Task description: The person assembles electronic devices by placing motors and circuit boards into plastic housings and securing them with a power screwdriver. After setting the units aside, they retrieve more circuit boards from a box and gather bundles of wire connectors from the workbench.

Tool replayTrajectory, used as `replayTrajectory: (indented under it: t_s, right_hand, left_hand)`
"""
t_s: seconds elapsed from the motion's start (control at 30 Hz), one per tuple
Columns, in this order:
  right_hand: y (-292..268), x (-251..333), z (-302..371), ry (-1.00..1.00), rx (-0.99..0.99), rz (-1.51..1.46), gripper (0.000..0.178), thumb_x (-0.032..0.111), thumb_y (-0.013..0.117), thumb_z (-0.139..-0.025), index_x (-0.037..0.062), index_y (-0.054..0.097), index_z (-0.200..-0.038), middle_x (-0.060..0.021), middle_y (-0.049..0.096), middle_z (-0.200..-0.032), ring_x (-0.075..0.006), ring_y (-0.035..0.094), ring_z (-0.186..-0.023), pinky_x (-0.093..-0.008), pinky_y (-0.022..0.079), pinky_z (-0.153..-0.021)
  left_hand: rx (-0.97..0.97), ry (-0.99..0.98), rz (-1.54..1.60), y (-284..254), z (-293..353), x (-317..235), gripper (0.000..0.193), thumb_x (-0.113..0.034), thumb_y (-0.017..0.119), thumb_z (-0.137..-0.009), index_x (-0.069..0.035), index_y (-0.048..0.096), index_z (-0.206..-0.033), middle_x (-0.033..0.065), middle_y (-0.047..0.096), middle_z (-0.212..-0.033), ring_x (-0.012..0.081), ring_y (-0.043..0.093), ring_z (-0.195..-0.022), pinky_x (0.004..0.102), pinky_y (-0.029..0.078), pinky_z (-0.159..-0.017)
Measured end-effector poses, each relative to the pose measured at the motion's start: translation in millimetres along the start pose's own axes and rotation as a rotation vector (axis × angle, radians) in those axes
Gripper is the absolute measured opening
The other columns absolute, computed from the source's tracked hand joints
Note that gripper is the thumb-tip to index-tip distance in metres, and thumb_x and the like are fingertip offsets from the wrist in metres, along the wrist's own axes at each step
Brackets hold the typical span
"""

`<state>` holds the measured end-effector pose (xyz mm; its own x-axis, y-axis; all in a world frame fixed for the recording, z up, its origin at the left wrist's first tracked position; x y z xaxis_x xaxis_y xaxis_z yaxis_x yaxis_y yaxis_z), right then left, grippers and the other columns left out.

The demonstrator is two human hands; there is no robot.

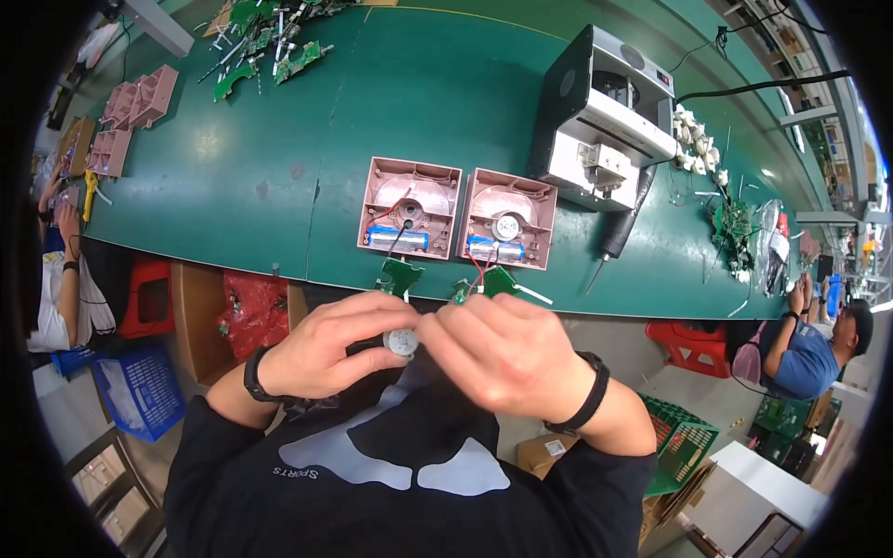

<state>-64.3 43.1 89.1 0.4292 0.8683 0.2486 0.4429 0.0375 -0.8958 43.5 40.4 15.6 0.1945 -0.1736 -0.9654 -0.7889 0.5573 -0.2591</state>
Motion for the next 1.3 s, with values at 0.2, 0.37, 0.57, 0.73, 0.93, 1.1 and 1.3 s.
replayTrajectory:
  t_s: [0.2,0.37,0.57,0.73,0.93,1.1,1.3]
  right_hand:
    - [-12.5,28.8,-1.4,-0.161,-0.217,-0.052,0.028,0.008,0.081,-0.078,0.0016,0.072,-0.104,-0.0072,0.067,-0.086,-0.0188,0.065,-0.067,-0.0304,0.051,-0.055]
    - [11.4,-86.1,-36.1,0.378,-0.159,-0.118,0.024,0.012,0.073,-0.089,0.0025,0.07,-0.111,-0.0125,0.068,-0.103,-0.0272,0.069,-0.077,-0.036,0.056,-0.066]
    - [89.1,-92.3,-59.6,0.095,0.237,0.22,0.018,0.009,0.069,-0.083,0.0017,0.065,-0.098,-0.0105,0.063,-0.098,-0.0271,0.068,-0.082,-0.0396,0.056,-0.069]
    - [77.8,-67.2,-65.8,0.053,0.214,0.284,0.014,0.007,0.066,-0.078,0.002,0.061,-0.09,-0.0097,0.059,-0.09,-0.0273,0.065,-0.074,-0.0396,0.056,-0.066]
    - [88.8,9.3,-55.9,0.03,0.204,0.478,0.014,0.011,0.062,-0.077,0.0015,0.06,-0.087,-0.0052,0.05,-0.077,-0.0177,0.059,-0.066,-0.0298,0.049,-0.058]
    - [117.7,30.4,-47.5,0.093,0.155,0.418,0.021,0.014,0.062,-0.077,-0.0005,0.063,-0.092,-0.0035,0.049,-0.078,-0.0139,0.056,-0.066,-0.0269,0.045,-0.057]
    - [123.9,23.6,-36.6,0.215,0.106,0.287,0.025,0.014,0.06,-0.081,-0.0052,0.065,-0.097,-0.0088,0.056,-0.082,-0.0166,0.059,-0.07,-0.027,0.048,-0.06]
  left_hand:
    - [-0.153,-0.007,-0.077,-41.2,7.8,7.0,0.039,-0.004,0.073,-0.091,0.0,0.062,-0.129,0.0136,0.069,-0.129,0.0253,0.068,-0.113,0.0362,0.052,-0.102]
    - [-0.542,-0.075,0.338,-96.9,27.6,45.0,0.036,-0.003,0.07,-0.095,0.001,0.059,-0.128,0.0168,0.066,-0.133,0.0214,0.065,-0.117,0.0354,0.05,-0.105]
    - [-0.683,-0.026,0.409,-115.6,36.3,46.7,0.034,-0.001,0.066,-0.098,0.003,0.056,-0.13,0.0186,0.066,-0.132,0.0211,0.064,-0.12,0.034,0.049,-0.106]
    - [-0.714,-0.018,0.338,-124.9,40.7,52.2,0.036,-0.002,0.066,-0.098,0.003,0.054,-0.132,0.0181,0.066,-0.131,0.0217,0.065,-0.118,0.0342,0.051,-0.104]
    - [-0.493,-0.037,0.155,-114.5,-8.1,51.6,0.029,-0.006,0.075,-0.09,0.001,0.066,-0.117,0.0122,0.072,-0.119,0.0196,0.067,-0.114,0.0337,0.053,-0.098]
    - [-0.262,0.05,-0.281,-87.9,-51.9,41.5,0.026,-0.004,0.08,-0.08,-0.003,0.072,-0.105,0.0104,0.073,-0.116,0.0244,0.066,-0.117,0.0343,0.05,-0.101]
    - [-0.239,0.166,-0.462,-68.6,-65.6,34.5,0.027,-0.011,0.082,-0.078,-0.005,0.073,-0.103,0.011,0.074,-0.111,0.0288,0.067,-0.115,0.0393,0.049,-0.102]
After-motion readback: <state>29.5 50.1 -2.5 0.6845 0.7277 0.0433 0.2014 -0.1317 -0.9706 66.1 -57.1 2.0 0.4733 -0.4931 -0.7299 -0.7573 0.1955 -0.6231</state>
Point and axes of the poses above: each hand's wrist, its own z-axis away from the middle knuckle, its own y-axis out of the palm, x = y × z, the point moved 10 cm from there along -z, towards the middle knuckle
